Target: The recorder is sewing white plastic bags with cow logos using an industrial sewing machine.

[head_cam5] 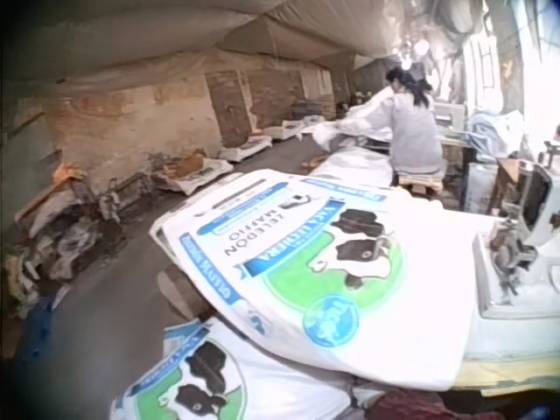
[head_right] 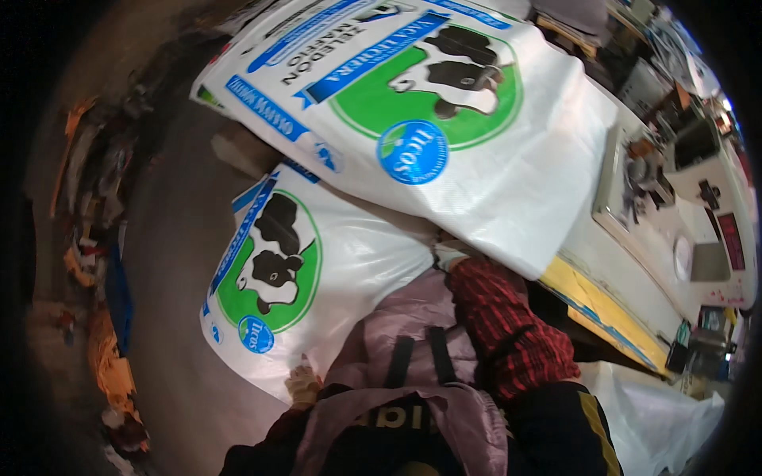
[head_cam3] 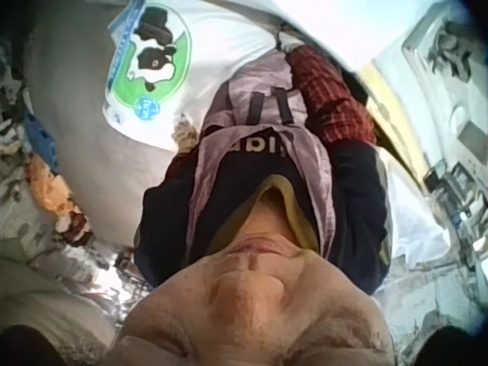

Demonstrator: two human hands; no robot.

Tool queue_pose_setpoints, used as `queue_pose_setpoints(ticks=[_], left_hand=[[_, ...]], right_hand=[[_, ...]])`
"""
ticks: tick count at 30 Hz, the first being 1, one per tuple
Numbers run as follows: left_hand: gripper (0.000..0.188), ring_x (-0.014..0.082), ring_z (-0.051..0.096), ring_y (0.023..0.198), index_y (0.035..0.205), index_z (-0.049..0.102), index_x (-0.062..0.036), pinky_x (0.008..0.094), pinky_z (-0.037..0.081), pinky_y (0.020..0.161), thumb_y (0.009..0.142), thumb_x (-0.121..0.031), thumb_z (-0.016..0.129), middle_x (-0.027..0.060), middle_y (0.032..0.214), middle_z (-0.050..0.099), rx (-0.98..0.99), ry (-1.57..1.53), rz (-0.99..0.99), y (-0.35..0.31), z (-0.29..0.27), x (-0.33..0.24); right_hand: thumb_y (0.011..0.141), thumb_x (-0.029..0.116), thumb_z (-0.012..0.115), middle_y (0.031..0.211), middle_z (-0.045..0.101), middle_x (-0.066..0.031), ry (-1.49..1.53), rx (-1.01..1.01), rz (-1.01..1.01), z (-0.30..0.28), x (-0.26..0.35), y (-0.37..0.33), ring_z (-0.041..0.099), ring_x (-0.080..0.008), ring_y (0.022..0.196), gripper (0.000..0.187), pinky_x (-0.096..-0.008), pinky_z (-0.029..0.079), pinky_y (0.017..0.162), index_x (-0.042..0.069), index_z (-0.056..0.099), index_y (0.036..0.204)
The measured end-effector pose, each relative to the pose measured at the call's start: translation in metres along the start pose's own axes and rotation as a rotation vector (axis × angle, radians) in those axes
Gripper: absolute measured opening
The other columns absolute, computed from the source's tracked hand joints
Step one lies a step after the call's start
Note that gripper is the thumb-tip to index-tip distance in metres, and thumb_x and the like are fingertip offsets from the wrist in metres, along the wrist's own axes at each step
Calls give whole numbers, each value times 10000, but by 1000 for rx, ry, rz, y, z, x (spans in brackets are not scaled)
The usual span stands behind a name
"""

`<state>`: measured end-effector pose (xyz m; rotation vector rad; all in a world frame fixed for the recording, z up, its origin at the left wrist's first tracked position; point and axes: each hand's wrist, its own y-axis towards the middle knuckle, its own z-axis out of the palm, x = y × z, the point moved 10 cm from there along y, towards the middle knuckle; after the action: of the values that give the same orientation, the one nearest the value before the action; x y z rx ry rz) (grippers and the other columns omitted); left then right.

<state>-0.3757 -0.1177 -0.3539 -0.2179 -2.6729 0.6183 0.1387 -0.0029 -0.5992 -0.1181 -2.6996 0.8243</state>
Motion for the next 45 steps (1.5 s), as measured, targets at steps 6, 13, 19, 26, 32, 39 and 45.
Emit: queue_pose_setpoints(ticks=[6,13,19,26,32,39,45], left_hand=[[607,331,496,1108,1328,365,-132,437,423,868,792,-385,494,168,1210,506,540,-326,-103,65,66,-26],[233,306,591,638,714,619,-49,403,451,563,806,-250,545,138,691,609,-200,-384,410,139,-196,-106],[358,309,553,795,985,539,7,387,465,678,725,-205,663,161,879,557,-744,-659,943,22,-459,-332],[236,275,552,756,846,557,-36,372,444,631,709,-181,685,114,784,577,-746,-626,968,38,-466,-436],[242,80,427,565,733,571,4,245,359,503,796,-213,658,28,606,510,-202,-1500,793,87,-450,-412],[274,58,330,554,662,493,-48,257,269,464,840,-225,602,-43,579,412,-260,-1382,606,93,-453,-399],[403,231,374,508,654,465,-5,393,338,501,870,-338,529,118,541,402,-844,-853,494,144,-531,-327]], right_hand=[[826,291,465,1041,561,-217,291,-220,-253,-50,57,-22,555,-379,880,312,-422,428,776,61,533,1026],[866,355,353,1238,494,-117,305,-750,41,-181,58,-189,438,-303,1152,440,-396,316,1000,112,489,1207],[889,356,272,1201,514,-148,567,-19,376,-117,25,-233,557,-335,998,421,-443,453,822,176,444,1228],[853,295,380,719,497,-156,206,-557,-393,-209,124,-322,497,-292,571,283,-389,419,532,31,475,817],[856,190,515,769,607,-100,992,-475,-200,-301,49,-350,582,-175,734,200,-298,452,678,15,591,919],[774,274,610,892,603,-134,1286,-1018,211,-358,-52,-336,587,-230,815,372,-319,458,728,25,548,1044],[840,405,478,1037,559,-231,998,-1077,225,-340,-45,-332,524,-401,939,452,-410,432,790,31,540,1085]])
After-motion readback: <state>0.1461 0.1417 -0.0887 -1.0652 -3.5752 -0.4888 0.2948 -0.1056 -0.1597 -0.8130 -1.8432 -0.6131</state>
